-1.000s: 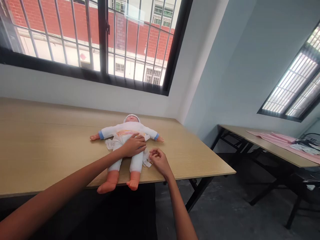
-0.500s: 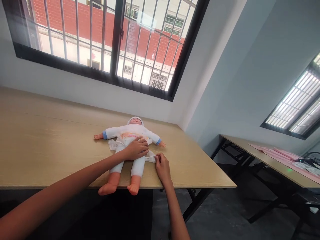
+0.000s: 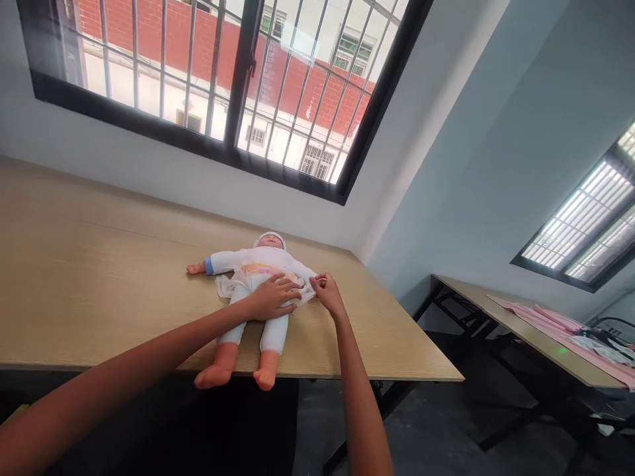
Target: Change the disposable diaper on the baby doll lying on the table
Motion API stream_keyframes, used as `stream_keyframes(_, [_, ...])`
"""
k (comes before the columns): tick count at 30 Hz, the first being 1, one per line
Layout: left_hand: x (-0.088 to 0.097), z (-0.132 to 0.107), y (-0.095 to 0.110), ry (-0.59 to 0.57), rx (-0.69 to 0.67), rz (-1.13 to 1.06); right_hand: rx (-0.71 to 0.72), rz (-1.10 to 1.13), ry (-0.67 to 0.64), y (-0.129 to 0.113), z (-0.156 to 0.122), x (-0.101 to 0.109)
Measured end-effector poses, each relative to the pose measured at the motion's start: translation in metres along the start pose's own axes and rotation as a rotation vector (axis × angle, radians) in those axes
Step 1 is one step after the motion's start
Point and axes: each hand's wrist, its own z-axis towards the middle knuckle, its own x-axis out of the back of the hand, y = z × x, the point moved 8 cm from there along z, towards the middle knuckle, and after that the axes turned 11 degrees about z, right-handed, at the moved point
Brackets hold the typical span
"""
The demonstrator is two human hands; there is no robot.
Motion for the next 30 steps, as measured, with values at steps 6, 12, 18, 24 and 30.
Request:
stream_keyframes(6, [0.008, -0.001, 0.001, 0.076, 0.022, 0.012, -0.100, 0.301, -0.033, -0.024, 0.008, -0.011])
stream_keyframes(12, [0.004, 0.011, 0.010, -0.047, 0.016, 0.091, -0.138, 0.415, 0.052, -0.019, 0.019, -0.021])
stream_keyframes(18, [-0.029, 0.044, 0.023, -0.239, 0.174, 0.175, -0.219, 0.534, 0.146, 0.006, 0.020, -0.009])
stream_keyframes(24, [-0.043, 0.054, 0.037, -0.294, 0.290, 0.169, -0.286, 0.611, 0.133, 0.043, 0.009, -0.002])
stream_keyframes(30, [-0.026, 0.046, 0.009, -0.253, 0.422, -0.004, -0.273, 0.746, 0.160, 0.070, -0.002, 0.000])
